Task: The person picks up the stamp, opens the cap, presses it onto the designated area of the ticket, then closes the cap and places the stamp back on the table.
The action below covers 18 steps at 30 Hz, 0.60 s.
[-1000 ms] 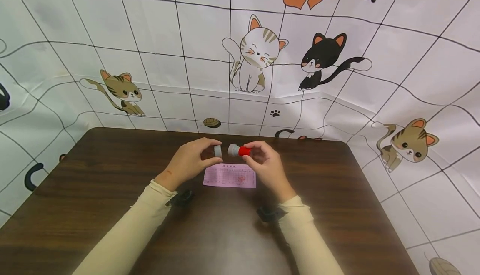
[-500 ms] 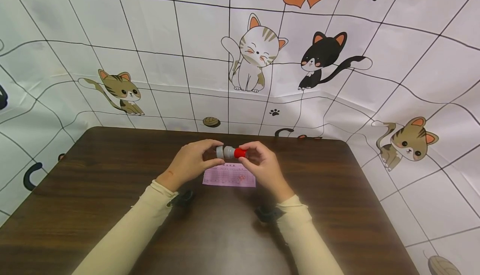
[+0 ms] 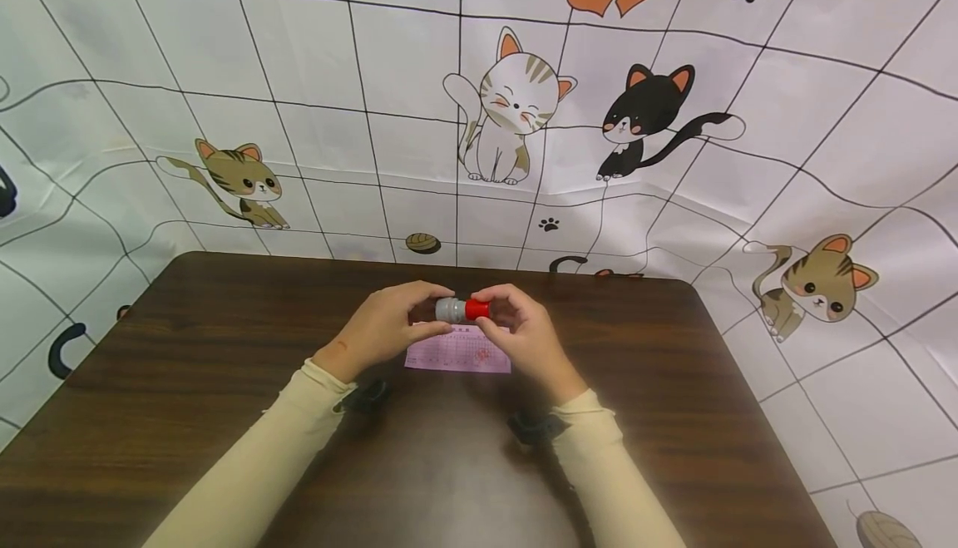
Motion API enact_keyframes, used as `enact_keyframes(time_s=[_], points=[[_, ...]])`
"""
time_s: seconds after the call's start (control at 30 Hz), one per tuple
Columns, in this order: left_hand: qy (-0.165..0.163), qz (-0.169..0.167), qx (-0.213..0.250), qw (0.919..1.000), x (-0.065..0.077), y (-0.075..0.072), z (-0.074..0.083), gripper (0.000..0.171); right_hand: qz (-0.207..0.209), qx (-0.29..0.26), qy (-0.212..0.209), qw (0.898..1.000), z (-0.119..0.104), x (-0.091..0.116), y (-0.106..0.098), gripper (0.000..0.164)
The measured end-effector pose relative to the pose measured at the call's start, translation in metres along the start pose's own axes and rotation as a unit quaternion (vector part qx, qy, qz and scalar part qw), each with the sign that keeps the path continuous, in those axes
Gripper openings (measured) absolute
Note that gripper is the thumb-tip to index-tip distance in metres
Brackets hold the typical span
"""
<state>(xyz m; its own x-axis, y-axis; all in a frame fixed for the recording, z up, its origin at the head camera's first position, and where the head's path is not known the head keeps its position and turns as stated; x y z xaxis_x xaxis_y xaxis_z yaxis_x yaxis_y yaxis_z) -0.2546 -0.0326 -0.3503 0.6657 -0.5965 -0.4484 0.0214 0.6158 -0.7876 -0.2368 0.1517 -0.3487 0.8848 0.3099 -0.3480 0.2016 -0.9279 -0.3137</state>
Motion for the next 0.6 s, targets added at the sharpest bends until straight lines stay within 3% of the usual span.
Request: enact_keyframes(time_s=[0.2,0.4,0.6], points=[[0.021,0.007,0.0,0.9998,0.0,-0.002,0.005,0.047,-0.002,-0.001,-0.003,1.0,0.012,-0.002,0.001,0.035],[0.023,0.019,0.012,0.9995,0.001,-0.005,0.007,0.046,0.017,0.047,0.037,0.998,0.018,-0.002,0.0,0.042],[0.053,0.035,0.007,0.9979,0.001,-0.008,0.009,0.047,0.015,0.081,0.046,0.996,0.017,-0.001,-0.001,0.036]])
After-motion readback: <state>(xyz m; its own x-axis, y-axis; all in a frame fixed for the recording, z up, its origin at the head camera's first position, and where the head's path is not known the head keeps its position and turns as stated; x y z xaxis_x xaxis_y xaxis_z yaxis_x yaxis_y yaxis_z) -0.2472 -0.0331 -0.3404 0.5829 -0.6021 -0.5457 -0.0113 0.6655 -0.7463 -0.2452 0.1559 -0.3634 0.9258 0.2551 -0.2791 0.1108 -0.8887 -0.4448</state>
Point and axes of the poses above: each hand's wrist, its own x-axis away from the middle knuckle, its own y-axis out of the palm, z = x × y, the point moved 7 cm from there along -x, towards the middle knuckle, and after that the axes turned 10 degrees about y, right-handed, at the moved point
